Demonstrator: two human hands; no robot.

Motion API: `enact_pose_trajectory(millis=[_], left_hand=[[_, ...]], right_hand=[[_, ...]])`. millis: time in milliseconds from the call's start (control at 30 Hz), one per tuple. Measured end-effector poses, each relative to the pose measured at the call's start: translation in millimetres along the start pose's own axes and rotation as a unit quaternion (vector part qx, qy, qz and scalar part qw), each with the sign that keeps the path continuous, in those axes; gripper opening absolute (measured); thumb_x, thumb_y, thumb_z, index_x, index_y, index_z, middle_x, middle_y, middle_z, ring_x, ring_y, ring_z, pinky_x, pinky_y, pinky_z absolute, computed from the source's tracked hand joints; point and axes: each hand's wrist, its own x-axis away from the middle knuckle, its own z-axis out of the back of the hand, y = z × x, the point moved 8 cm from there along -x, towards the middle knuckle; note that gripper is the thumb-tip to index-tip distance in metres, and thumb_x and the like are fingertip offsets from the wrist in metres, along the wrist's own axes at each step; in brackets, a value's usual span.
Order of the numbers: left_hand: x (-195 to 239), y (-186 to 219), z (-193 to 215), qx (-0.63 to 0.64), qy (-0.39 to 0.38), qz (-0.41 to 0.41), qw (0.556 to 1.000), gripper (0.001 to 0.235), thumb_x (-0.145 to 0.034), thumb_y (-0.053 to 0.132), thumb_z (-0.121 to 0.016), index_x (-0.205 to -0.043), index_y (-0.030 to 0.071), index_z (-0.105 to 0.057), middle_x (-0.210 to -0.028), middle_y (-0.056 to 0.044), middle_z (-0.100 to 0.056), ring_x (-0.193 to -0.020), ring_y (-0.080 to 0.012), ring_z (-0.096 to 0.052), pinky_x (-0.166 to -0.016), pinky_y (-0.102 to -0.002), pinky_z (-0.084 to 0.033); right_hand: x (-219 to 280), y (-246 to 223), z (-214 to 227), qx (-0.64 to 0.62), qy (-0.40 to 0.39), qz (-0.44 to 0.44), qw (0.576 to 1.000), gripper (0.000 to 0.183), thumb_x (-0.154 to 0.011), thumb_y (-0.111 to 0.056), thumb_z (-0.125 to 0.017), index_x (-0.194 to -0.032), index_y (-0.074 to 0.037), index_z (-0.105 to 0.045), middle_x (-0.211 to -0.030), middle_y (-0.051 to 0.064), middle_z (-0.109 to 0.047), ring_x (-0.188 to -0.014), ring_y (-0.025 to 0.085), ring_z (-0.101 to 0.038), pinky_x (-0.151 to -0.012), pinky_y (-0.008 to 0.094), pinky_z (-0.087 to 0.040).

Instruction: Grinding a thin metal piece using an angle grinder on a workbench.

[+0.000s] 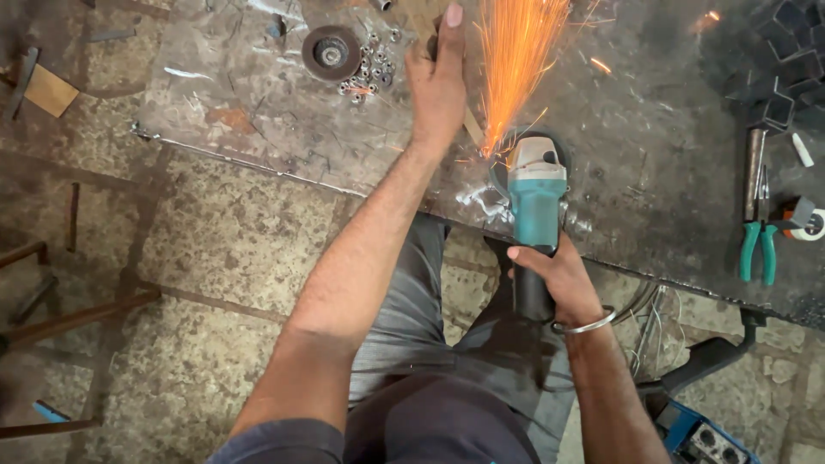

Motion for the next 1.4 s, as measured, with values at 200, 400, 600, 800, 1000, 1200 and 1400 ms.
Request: enact_pose_trajectory(millis=[200,400,600,800,1000,1200,1400], left_hand=[[-3,8,9,0.035,0.026,-0.013,0.999,0.04,-0.107,0.04,-0.059,-0.081,0.01,-0.056,-0.068,0.01,-0.038,-0.061,-0.0043,-0.033,-0.054,-0.029,-0.024],[-1,3,10,0.052,0.034,0.037,0.997,0.042,-0.107,0.038,-0.057,-0.077,0.01,-0.052,-0.063,0.009,-0.038,-0.056,-0.0049,-0.033,-0.049,-0.029,-0.025],[1,14,2,-0.006,0.026,-0.038,0.999,0.044,-0.111,0.037,-0.055,-0.078,0.007,-0.048,-0.069,0.008,-0.036,-0.064,-0.0053,-0.032,-0.055,-0.03,-0.025],[0,17,3,0.0,0.028,-0.055,0.998,0.044,-0.111,0.037,-0.055,-0.08,0.006,-0.049,-0.071,0.009,-0.036,-0.066,-0.0052,-0.032,-0.057,-0.03,-0.025],[0,14,5,0.011,0.028,-0.05,0.998,0.044,-0.11,0.035,-0.055,-0.077,0.008,-0.05,-0.065,0.008,-0.039,-0.061,-0.0048,-0.035,-0.053,-0.03,-0.028],[-1,12,3,0.015,0.032,-0.036,0.999,0.043,-0.11,0.032,-0.056,-0.077,0.007,-0.047,-0.069,0.008,-0.034,-0.062,-0.0049,-0.03,-0.053,-0.029,-0.023],[-1,27,2,0.026,0.027,-0.068,0.997,0.043,-0.114,0.033,-0.058,-0.082,0.005,-0.053,-0.074,0.008,-0.042,-0.069,-0.0058,-0.036,-0.058,-0.031,-0.03]], right_hand=[[-1,0,-4,-0.042,-0.013,-0.008,0.999,0.035,-0.082,-0.012,-0.078,-0.107,0.003,-0.058,-0.082,0.007,-0.065,-0.065,0.019,-0.067,-0.057,0.033,-0.055],[5,-1,1,-0.05,0.019,-0.012,0.998,0.033,-0.082,-0.012,-0.076,-0.106,0.001,-0.059,-0.081,0.008,-0.065,-0.063,0.018,-0.067,-0.053,0.033,-0.054],[5,1,1,-0.044,0.011,-0.009,0.999,0.038,-0.082,-0.01,-0.078,-0.111,0.003,-0.058,-0.082,0.009,-0.064,-0.064,0.018,-0.066,-0.054,0.032,-0.054],[4,0,-5,-0.034,0.002,-0.011,0.999,0.042,-0.079,-0.011,-0.078,-0.114,0.0,-0.057,-0.084,0.007,-0.064,-0.065,0.017,-0.067,-0.056,0.032,-0.054],[2,2,-3,-0.028,0.001,-0.008,1.0,0.042,-0.08,-0.011,-0.078,-0.114,0.001,-0.057,-0.085,0.007,-0.064,-0.066,0.017,-0.066,-0.057,0.032,-0.054],[1,-1,-1,-0.004,-0.004,0.002,1.0,0.042,-0.079,-0.011,-0.078,-0.114,0.0,-0.057,-0.085,0.006,-0.065,-0.066,0.017,-0.066,-0.058,0.032,-0.054],[1,-4,-2,-0.014,-0.003,0.001,1.0,0.043,-0.078,-0.01,-0.078,-0.115,0.001,-0.057,-0.084,0.007,-0.065,-0.065,0.017,-0.066,-0.057,0.032,-0.054]])
